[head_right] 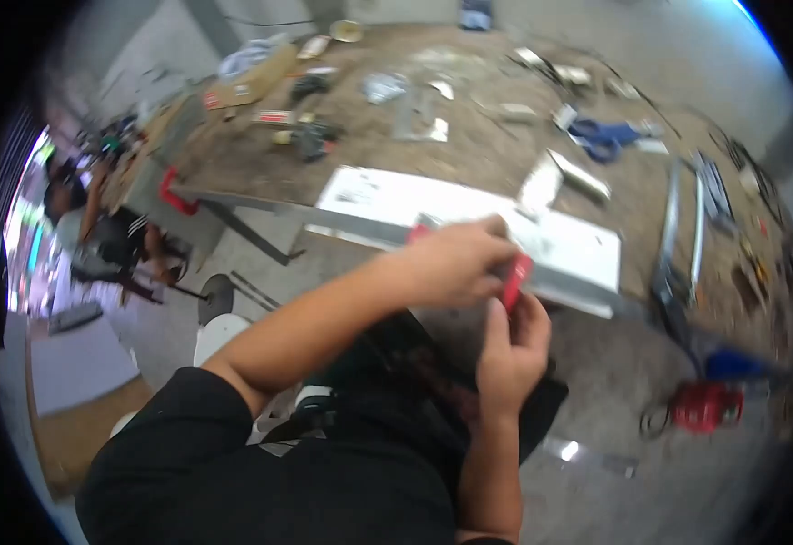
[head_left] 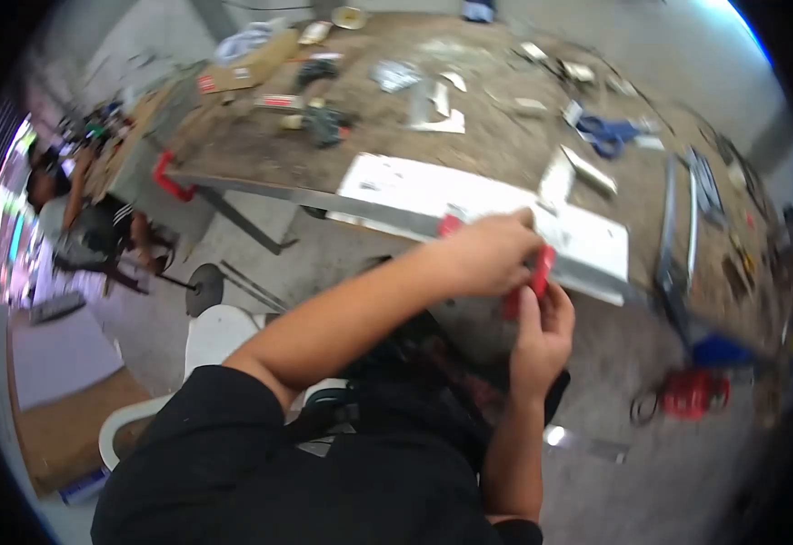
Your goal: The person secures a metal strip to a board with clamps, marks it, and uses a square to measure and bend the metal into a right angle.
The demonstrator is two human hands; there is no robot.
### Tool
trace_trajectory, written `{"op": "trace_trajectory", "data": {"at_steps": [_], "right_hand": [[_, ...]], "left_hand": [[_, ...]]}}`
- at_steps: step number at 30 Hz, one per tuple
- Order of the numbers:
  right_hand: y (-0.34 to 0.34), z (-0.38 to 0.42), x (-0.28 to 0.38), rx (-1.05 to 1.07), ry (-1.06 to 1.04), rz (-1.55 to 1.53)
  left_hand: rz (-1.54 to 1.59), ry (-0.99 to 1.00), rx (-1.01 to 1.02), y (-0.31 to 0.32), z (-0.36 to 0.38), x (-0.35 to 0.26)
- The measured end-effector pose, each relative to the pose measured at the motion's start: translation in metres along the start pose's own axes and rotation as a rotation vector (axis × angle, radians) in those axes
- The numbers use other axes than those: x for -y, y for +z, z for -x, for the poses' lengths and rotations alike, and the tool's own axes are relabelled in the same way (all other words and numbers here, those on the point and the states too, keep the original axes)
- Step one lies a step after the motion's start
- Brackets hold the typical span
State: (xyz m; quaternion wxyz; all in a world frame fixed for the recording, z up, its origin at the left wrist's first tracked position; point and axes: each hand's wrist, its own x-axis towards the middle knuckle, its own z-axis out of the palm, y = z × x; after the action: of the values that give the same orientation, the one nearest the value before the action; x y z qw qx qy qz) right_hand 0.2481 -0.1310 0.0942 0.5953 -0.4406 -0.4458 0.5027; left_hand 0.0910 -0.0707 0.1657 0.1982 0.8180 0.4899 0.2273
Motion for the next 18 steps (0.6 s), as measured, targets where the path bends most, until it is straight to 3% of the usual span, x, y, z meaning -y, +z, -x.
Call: {"op": "trace_trajectory", "data": {"at_steps": [7,9,11,16,18], "right_hand": [[-0.014,0.000,-0.011,0.017,-0.063,0.029],[-0.012,-0.001,-0.007,0.015,0.002,-0.113],[-0.020,-0.005,-0.010,0.016,0.097,-0.209],[-0.024,-0.015,-0.017,-0.015,0.110,-0.033],[-0.035,-0.022,-0.023,0.085,0.050,0.067]], "left_hand": [[0.059,0.043,-0.055,0.001,0.013,-0.004],[0.065,0.163,-0.063,-0.002,0.018,-0.005],[0.064,0.119,-0.032,-0.006,0.018,-0.006],[0.006,0.060,0.022,0.001,0.013,-0.008],[-0.009,0.039,0.003,0.002,0.012,-0.007]]}}
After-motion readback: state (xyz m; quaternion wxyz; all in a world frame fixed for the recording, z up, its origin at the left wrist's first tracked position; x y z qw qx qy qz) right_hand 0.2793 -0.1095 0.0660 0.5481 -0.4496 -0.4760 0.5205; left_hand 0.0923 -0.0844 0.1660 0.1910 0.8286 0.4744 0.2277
